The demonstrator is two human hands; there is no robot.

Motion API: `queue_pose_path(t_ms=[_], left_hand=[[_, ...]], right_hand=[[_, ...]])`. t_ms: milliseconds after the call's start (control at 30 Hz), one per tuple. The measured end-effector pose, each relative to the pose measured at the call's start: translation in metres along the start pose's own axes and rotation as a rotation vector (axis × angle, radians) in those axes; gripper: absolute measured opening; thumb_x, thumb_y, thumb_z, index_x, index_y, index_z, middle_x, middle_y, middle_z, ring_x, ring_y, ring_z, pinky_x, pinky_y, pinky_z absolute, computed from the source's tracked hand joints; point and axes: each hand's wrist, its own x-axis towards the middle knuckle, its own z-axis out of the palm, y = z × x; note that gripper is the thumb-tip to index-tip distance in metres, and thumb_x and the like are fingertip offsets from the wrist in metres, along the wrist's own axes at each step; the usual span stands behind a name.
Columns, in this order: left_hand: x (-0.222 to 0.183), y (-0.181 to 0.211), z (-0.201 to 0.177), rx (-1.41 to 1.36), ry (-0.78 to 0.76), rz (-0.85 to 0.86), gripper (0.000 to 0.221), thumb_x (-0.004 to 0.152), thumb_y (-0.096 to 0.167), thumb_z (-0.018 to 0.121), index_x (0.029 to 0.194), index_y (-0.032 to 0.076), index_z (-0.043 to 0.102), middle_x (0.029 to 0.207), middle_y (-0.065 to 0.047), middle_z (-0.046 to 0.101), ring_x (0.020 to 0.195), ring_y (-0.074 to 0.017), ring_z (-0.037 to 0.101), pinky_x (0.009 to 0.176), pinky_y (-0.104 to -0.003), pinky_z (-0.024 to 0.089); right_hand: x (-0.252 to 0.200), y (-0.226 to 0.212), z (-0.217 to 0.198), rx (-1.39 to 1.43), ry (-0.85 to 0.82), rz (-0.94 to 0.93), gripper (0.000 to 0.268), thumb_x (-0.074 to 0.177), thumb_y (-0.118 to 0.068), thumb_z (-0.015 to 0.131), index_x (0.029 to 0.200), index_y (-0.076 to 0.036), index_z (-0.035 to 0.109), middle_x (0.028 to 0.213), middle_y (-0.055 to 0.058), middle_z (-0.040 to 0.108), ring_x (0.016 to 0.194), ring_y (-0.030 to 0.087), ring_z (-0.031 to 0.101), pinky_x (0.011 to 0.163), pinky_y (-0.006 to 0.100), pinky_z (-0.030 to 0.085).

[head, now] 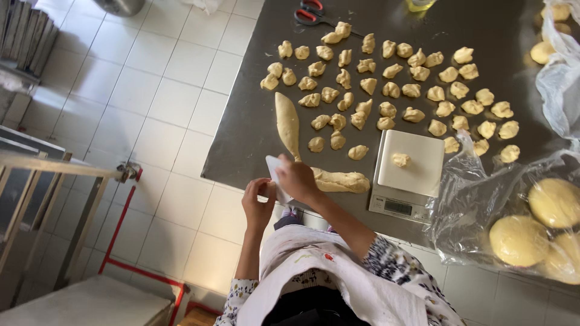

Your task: The person portions a mass of dough by hand and with a scraper, weighs each piece on a digital scale, and stacks the weighed portions on a stainless steel table.

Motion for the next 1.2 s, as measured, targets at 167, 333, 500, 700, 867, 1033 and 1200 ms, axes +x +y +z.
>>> queue_pose_path(t_ms=[167,333,500,700,867,1033,1200], left_hand=[[0.022,0.048,0.042,-0.639,-0.199,0.054,0.058,0.106,0.049,0.045,0.135,0.003,0.063,0.123,-0.011,0.07,0.107,-0.0166,0.063,0.095,-0.033,0.051],[0.036,0.116,0.158,-0.321,-0.727,0.528,0.078,0.102,0.057,0.051,0.155,0.001,0.046,0.145,-0.015,0.058,0.139,-0.0308,0.048,0.122,-0.045,0.035],[0.045,0.139,0.216,0.275,-0.777,0.829,0.053,0.095,0.059,0.056,0.134,0.023,0.063,0.156,-0.013,0.042,0.147,-0.0374,0.03,0.123,-0.057,0.025],[0.037,0.123,0.148,0.152,-0.489,0.665,0.058,0.095,0.051,0.057,0.146,0.023,0.061,0.161,-0.017,0.037,0.151,-0.0413,0.028,0.122,-0.063,0.023],[0.028,0.075,0.087,0.386,-0.479,0.472,0.043,0.097,0.028,0.07,0.136,0.013,0.062,0.14,-0.006,0.062,0.135,-0.0271,0.056,0.12,-0.046,0.039],[0.005,0.05,0.073,0.513,-0.484,0.734,0.062,0.09,0.029,0.071,0.144,0.004,0.053,0.147,-0.017,0.054,0.137,-0.0348,0.049,0.111,-0.053,0.037],[0.026,0.024,0.07,0.517,-0.521,0.705,0.051,0.089,0.017,0.072,0.139,0.015,0.063,0.139,-0.002,0.066,0.123,-0.0222,0.061,0.101,-0.04,0.049]], right_hand=[[-0.078,0.102,-0.06,0.519,0.445,0.332,0.048,0.087,-0.033,0.077,0.122,-0.001,0.066,0.093,0.007,0.074,0.082,0.014,0.068,0.076,0.03,0.054],[-0.177,0.191,-0.13,0.956,0.814,0.591,0.037,0.089,-0.024,0.077,0.119,-0.007,0.065,0.101,0.003,0.07,0.091,0.011,0.062,0.078,0.026,0.048],[-0.242,0.234,-0.145,1.129,1.134,0.477,0.033,0.093,-0.012,0.076,0.122,-0.002,0.063,0.11,0.005,0.068,0.102,0.014,0.064,0.088,0.029,0.052],[-0.283,0.251,-0.153,1.179,1.305,0.494,0.034,0.095,-0.009,0.073,0.126,-0.003,0.059,0.117,0.007,0.067,0.11,0.022,0.064,0.095,0.037,0.053],[-0.283,0.25,-0.18,1.565,1.264,0.331,0.037,0.095,-0.009,0.064,0.131,-0.004,0.059,0.126,0.009,0.067,0.12,0.025,0.065,0.103,0.042,0.055],[-0.258,0.248,-0.2,1.654,1.224,0.252,0.038,0.096,-0.007,0.065,0.133,-0.004,0.059,0.128,0.008,0.067,0.122,0.024,0.065,0.109,0.043,0.053],[-0.242,0.241,-0.2,1.598,1.19,0.26,0.037,0.095,-0.007,0.066,0.132,-0.006,0.06,0.126,0.006,0.069,0.12,0.021,0.066,0.109,0.042,0.052]])
